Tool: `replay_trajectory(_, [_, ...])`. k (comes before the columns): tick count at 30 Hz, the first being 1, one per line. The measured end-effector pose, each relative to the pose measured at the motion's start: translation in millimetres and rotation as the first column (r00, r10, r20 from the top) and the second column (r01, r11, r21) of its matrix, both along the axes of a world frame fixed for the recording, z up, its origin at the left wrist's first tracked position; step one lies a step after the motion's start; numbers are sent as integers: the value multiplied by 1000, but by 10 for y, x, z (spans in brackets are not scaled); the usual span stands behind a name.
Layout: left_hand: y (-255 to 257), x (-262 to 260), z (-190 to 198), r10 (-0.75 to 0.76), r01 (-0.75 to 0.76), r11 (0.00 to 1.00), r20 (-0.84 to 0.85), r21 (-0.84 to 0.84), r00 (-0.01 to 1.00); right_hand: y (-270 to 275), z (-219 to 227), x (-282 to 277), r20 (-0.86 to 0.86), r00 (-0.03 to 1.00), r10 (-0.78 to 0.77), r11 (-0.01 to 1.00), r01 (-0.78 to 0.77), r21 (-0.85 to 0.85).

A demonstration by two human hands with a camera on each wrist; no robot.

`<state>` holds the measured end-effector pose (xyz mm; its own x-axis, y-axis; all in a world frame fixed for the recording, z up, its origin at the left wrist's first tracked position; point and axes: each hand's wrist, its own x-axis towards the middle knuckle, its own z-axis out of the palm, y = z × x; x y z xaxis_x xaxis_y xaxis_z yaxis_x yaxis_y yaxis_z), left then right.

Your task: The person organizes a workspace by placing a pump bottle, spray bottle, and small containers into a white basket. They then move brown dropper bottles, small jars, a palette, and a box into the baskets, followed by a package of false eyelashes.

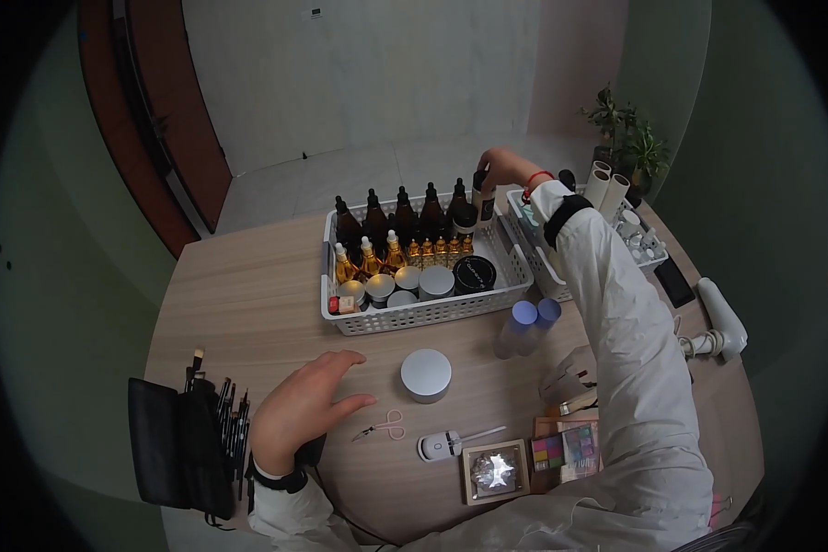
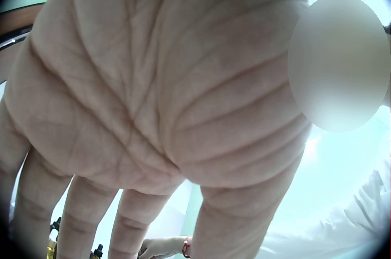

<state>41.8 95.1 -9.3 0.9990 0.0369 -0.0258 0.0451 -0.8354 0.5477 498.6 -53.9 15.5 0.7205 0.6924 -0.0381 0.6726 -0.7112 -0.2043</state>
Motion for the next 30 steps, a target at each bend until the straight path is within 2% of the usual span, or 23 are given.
replay_trajectory(6, [-37,-10,63,8,-8,1000,2,-21,1000,65,-213,-13,-68,998,8,1000,-9,-7])
replay_trajectory(13, [-22,-6,36,-3,4,1000,14,-31,1000,-24,-418,72,-46,997,64,994,-68,-85])
replay_trajectory(16, [-25,-3,37,-3,3,1000,7,-29,1000,-65,-447,81,-65,994,91,995,-94,-39])
replay_trajectory(20, [-24,-4,30,-6,6,1000,0,-19,1000,-75,-381,38,-108,988,110,991,-117,-60])
replay_trajectory(25, [-30,-11,55,-1,1,1000,4,-20,1000,-52,-400,70,7,982,190,975,-188,-116])
replay_trajectory(30, [-26,-12,46,-2,2,1000,6,-23,1000,-71,-299,55,24,990,140,990,-139,-35])
